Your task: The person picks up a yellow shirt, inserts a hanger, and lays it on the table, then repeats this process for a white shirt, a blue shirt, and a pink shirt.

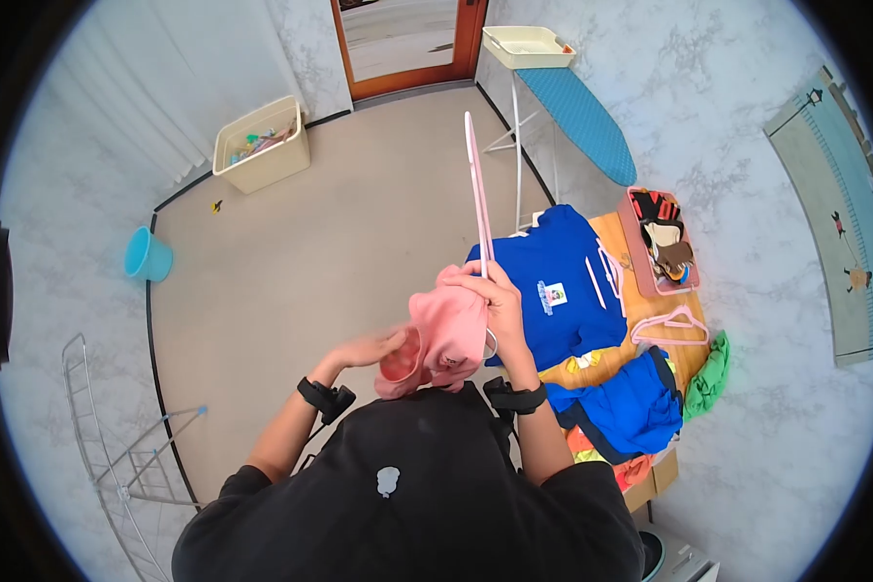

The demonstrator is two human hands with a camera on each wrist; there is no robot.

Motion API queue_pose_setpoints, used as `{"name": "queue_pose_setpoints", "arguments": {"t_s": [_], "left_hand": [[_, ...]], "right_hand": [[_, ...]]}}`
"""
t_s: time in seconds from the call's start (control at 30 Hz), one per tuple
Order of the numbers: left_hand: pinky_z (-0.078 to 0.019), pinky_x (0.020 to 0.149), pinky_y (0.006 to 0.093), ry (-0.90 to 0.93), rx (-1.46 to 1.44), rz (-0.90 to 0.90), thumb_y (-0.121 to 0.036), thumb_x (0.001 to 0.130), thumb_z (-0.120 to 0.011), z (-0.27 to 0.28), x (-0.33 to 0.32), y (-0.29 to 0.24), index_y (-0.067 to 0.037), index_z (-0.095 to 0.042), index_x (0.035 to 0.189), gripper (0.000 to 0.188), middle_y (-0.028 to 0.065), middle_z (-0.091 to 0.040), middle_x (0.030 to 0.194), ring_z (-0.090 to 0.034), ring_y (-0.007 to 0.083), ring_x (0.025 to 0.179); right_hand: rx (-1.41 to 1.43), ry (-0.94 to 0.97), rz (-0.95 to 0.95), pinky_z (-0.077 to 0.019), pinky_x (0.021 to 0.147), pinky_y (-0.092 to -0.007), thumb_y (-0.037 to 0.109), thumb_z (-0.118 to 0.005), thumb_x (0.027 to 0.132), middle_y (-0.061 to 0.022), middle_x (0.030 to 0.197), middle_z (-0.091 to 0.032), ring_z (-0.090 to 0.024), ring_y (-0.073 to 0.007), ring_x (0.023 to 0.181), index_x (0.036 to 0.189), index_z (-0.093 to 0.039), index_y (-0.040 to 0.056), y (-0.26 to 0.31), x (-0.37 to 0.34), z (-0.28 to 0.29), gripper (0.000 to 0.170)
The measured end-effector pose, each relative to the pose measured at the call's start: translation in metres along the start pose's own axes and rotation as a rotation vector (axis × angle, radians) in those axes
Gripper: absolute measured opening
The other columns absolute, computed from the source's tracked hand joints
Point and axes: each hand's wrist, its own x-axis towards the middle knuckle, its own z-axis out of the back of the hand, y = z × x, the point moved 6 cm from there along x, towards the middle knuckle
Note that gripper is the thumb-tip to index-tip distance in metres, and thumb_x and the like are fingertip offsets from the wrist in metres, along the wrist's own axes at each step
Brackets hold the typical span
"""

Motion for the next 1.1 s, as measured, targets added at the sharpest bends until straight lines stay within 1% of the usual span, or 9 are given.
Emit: {"name": "queue_pose_setpoints", "arguments": {"t_s": [0.2,0.33,0.43,0.53,0.6,0.7,0.8,0.97,1.1], "left_hand": [[-0.0503,0.084,0.0301,-0.208,-0.259,-0.347,-0.007,0.091,-0.062,0.022,0.025,-0.072,-0.002,-0.050,0.114,0.027,0.0046,-0.060,0.106,-0.061,0.0151,0.096],[-0.0493,0.078,0.0288,-0.187,-0.017,-0.290,-0.014,0.091,-0.062,0.013,0.035,-0.070,-0.003,-0.049,0.122,0.035,0.0049,-0.060,0.102,-0.060,0.0127,0.088],[-0.0484,0.082,0.0307,-0.178,0.027,-0.458,-0.026,0.094,-0.061,0.013,0.044,-0.054,-0.009,-0.042,0.140,0.053,0.0059,-0.060,0.110,-0.060,0.0119,0.091],[-0.0480,0.084,0.0303,0.186,-0.298,-0.258,-0.034,0.092,-0.061,0.008,0.045,-0.028,-0.010,-0.039,0.145,0.062,0.0061,-0.062,0.112,-0.060,0.0125,0.092],[-0.0471,0.074,0.0271,-0.154,-0.182,-0.323,-0.032,0.089,-0.063,0.024,0.035,-0.029,-0.005,-0.059,0.124,0.044,0.0017,-0.062,0.093,-0.057,0.0098,0.081],[-0.0414,0.064,0.0240,-0.288,-0.008,-0.172,-0.021,0.086,-0.064,0.054,0.016,-0.033,-0.005,-0.061,0.088,0.017,-0.0038,-0.052,0.076,-0.048,0.0064,0.071],[-0.0356,0.057,0.0236,-0.467,-0.025,-0.172,-0.014,0.079,-0.064,0.079,-0.005,-0.042,-0.006,-0.050,0.067,0.020,-0.0042,-0.039,0.064,-0.038,0.0055,0.064],[-0.0301,0.050,0.0247,-0.679,-0.010,-0.223,-0.003,0.076,-0.057,0.098,-0.018,-0.044,-0.008,-0.034,0.058,0.029,-0.0072,-0.033,0.058,-0.033,0.0043,0.058],[-0.0275,0.046,0.0250,-0.932,-0.145,-0.235,0.001,0.075,-0.052,0.104,-0.030,-0.060,-0.010,-0.035,0.058,0.026,-0.0065,-0.033,0.056,-0.031,0.0039,0.055]], "right_hand": [[-0.049,0.123,-0.020,-0.0487,0.084,-0.0269,-0.005,-0.068,0.069,-0.0062,0.104,-0.061,-0.060,-0.0189,0.096,0.099,-0.075,0.0076,-0.018,-0.011,-0.011,0.034],[0.096,0.161,-0.035,-0.0495,0.080,-0.0260,-0.007,-0.071,0.065,-0.0076,0.102,-0.062,-0.062,-0.0184,0.095,0.102,-0.074,0.0074,-0.006,-0.008,-0.015,0.040],[0.134,0.232,0.046,-0.0500,0.083,-0.0317,0.019,-0.064,0.078,-0.0137,0.105,-0.064,-0.063,-0.0248,0.096,0.107,-0.071,0.0027,0.006,-0.005,-0.007,0.034],[0.074,0.302,0.121,-0.0493,0.085,-0.0344,0.036,-0.054,0.082,-0.0169,0.106,-0.065,-0.063,-0.0291,0.097,0.109,-0.069,0.0006,0.010,-0.006,-0.007,0.047],[0.054,0.329,0.097,-0.0488,0.086,-0.0354,0.043,-0.049,0.083,-0.0180,0.106,-0.065,-0.063,-0.0308,0.098,0.110,-0.069,0.0001,0.006,-0.006,-0.008,0.054],[0.058,0.304,0.071,-0.0483,0.086,-0.0341,0.041,-0.049,0.083,-0.0188,0.104,-0.065,-0.063,-0.0303,0.097,0.108,-0.069,-0.0001,0.001,-0.007,0.000,0.052],[0.017,0.327,0.077,-0.0482,0.083,-0.0340,0.045,-0.046,0.084,-0.0194,0.102,-0.065,-0.063,-0.0297,0.094,0.106,-0.070,-0.0007,0.001,-0.007,0.005,0.056],[-0.087,0.290,-0.010,-0.0467,0.068,-0.0296,0.014,-0.062,0.082,-0.0099,0.086,-0.062,-0.059,-0.0215,0.074,0.106,-0.070,0.0050,-0.022,-0.013,0.006,0.027],[-0.186,0.223,-0.034,-0.0440,0.063,-0.0280,0.003,-0.067,0.081,-0.0086,0.074,-0.055,-0.050,-0.0181,0.064,0.123,-0.060,0.0069,-0.008,-0.009,0.014,0.043]]}}
